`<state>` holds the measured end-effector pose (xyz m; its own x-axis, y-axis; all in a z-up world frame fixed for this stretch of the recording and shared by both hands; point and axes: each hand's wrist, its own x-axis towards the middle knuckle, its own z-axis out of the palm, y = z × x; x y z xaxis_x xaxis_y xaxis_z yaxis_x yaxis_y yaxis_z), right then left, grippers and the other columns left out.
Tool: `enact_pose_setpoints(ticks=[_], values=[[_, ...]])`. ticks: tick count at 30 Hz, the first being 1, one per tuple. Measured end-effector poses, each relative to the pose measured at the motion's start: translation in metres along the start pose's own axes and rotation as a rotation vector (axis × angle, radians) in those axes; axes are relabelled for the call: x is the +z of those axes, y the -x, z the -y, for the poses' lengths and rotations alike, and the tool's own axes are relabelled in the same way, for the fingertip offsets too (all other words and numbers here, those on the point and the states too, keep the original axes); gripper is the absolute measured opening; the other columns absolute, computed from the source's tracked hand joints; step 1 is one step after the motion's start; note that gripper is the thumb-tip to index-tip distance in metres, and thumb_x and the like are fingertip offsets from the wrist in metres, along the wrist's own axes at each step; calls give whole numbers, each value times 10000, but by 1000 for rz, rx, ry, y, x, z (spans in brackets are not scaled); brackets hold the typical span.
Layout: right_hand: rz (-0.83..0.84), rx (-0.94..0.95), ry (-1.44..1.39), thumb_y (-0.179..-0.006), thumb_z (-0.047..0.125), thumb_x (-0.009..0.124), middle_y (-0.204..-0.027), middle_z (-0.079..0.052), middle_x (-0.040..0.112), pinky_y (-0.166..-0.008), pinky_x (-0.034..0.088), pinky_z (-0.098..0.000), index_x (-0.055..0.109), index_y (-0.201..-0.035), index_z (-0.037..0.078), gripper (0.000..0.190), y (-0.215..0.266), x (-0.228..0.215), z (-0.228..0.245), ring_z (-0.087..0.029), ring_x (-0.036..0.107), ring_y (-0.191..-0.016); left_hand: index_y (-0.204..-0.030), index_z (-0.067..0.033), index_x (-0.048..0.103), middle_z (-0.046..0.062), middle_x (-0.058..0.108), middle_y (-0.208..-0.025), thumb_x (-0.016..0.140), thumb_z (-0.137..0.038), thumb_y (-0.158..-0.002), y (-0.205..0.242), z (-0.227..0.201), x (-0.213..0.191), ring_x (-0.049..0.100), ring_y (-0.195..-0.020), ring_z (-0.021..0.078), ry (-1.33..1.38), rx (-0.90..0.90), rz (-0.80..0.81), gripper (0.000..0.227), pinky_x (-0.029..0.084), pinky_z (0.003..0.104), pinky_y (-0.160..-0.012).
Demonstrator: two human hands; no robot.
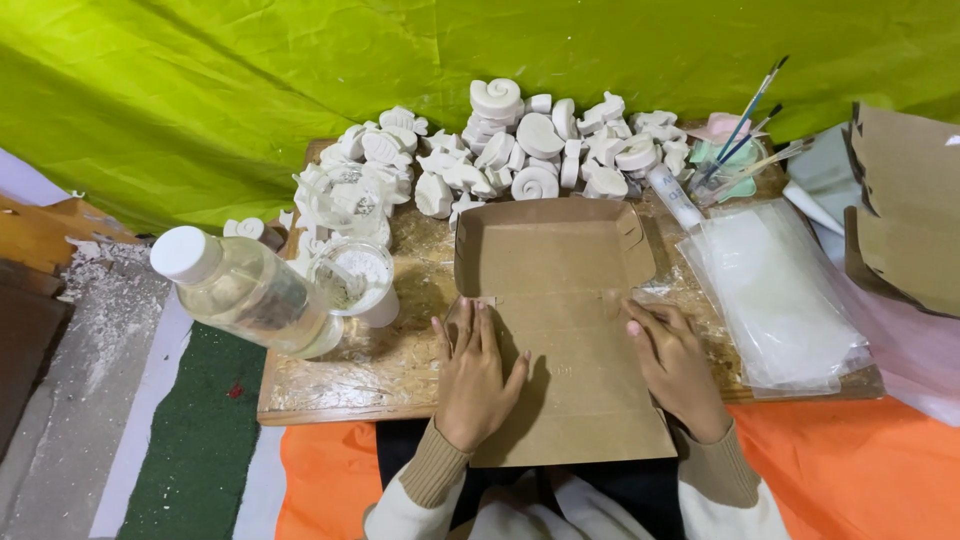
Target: Folding and assembling a cardboard box from a flat template on a low table.
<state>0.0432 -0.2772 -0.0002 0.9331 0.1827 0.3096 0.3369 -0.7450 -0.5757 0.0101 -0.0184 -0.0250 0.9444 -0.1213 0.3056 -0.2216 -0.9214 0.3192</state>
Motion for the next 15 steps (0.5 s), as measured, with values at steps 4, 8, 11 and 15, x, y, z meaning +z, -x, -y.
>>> enact_pose_setpoints(ticks=[4,8,11,15], values=[[12,31,-150,-1007,197,484,-1291,-169,630,-996,464,-373,628,-1357,2,425,1,-8,6,-289,609,-1133,-1464,223,284,416,352,-1510,512,-384,-982,5,3,-10,202,-1517,468,142,-27,24,808,59,620,-1212],[29,-27,-130,-1020,191,464,-1468,-159,564,-1110,401,-382,554,-1408,-27,454,1,-5,6,-288,503,-1343,-1463,220,294,422,325,-1527,521,-328,-975,6,0,-10,213,-1517,467,156,-22,-36,768,95,630,-1203],[64,-58,-45,-1028,228,450,-1499,-166,531,-1128,359,-409,538,-1438,3,476,2,1,1,-301,457,-1402,-1438,215,348,408,373,-1507,507,-385,-981,6,-1,-4,239,-1512,462,56,-13,-35,771,91,647,-1199],[102,-113,124,-1027,328,449,-1479,-148,570,-1129,344,-424,528,-1451,11,535,0,2,2,-303,432,-1445,-1443,176,394,386,386,-1513,419,-520,-1012,3,-2,8,246,-1515,442,-124,-10,-36,819,35,629,-1221]])
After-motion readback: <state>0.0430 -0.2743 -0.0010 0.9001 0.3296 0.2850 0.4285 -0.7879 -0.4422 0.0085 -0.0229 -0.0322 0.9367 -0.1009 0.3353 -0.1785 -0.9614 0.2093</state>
